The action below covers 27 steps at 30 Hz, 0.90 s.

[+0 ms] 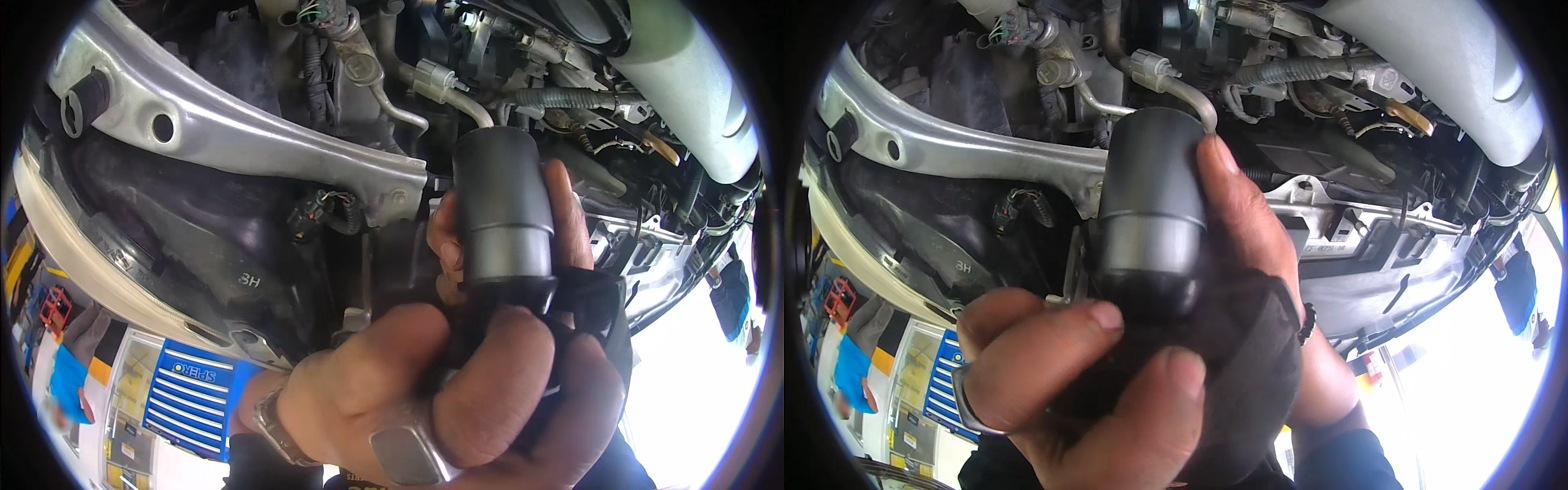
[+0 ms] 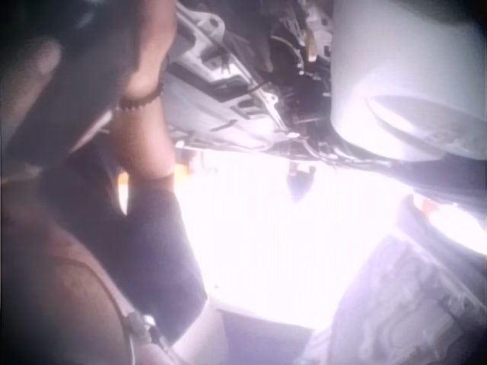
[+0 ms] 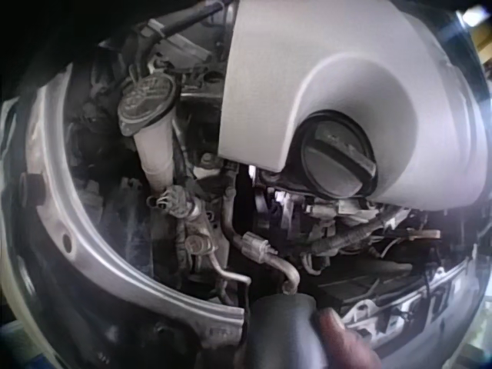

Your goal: The person connects a battery tester to the car battery terminals, operates the device, and uses a flashlight to inspect the engine bay. They then record the test results on a clipboard.

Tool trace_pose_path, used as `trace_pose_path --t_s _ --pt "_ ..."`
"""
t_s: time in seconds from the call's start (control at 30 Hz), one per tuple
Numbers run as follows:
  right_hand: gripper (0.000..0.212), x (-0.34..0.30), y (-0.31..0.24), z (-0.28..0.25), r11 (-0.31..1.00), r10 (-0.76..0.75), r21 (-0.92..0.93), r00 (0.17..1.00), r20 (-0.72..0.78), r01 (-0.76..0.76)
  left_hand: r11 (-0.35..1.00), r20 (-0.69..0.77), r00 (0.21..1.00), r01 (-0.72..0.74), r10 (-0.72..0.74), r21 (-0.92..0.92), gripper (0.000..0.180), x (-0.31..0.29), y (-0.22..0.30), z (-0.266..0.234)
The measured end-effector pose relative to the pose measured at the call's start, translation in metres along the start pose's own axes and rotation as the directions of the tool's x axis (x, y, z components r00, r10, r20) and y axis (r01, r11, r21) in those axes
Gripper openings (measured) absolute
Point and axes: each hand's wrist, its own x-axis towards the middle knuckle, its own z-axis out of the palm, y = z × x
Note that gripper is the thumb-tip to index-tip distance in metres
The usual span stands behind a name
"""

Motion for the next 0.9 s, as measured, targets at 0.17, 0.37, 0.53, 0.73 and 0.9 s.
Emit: trace_pose_path --t_s 0.17,0.37,0.53,0.73,0.9 --pt "0.054 0.003 0.006 0.001 0.985 -0.065 -0.157 0.996 0.064 0.074 0.987 -0.151 0.975 0.162 -0.164 -0.024 0.024 0.001 0.025 0.015" --pt "0.054 0.022 0.011 -0.017 0.957 -0.12 -0.253 0.987 0.103 0.143 0.991 0.082 0.988 0.131 -0.132 0.017 0.027 0.005 0.005 -0.019" --pt "0.054 0.024 0.014 -0.027 0.946 -0.176 -0.253 0.977 0.119 0.201 0.99 0.006 0.99 -0.142 0.142 0.026 0.029 0.009 -0.016 -0.01" --pt "0.054 0.025 0.015 -0.025 0.96 -0.179 -0.188 0.971 0.16 0.208 0.931 0.141 0.921 -0.364 0.363 -0.021 0.035 0.01 -0.031 -0.019" --pt "0.054 0.016 0.014 -0.029 0.976 -0.169 -0.103 0.968 0.187 0.19 0.889 -0.123 0.881 -0.451 0.457 0.076 0.04 0.013 -0.031 0.007"
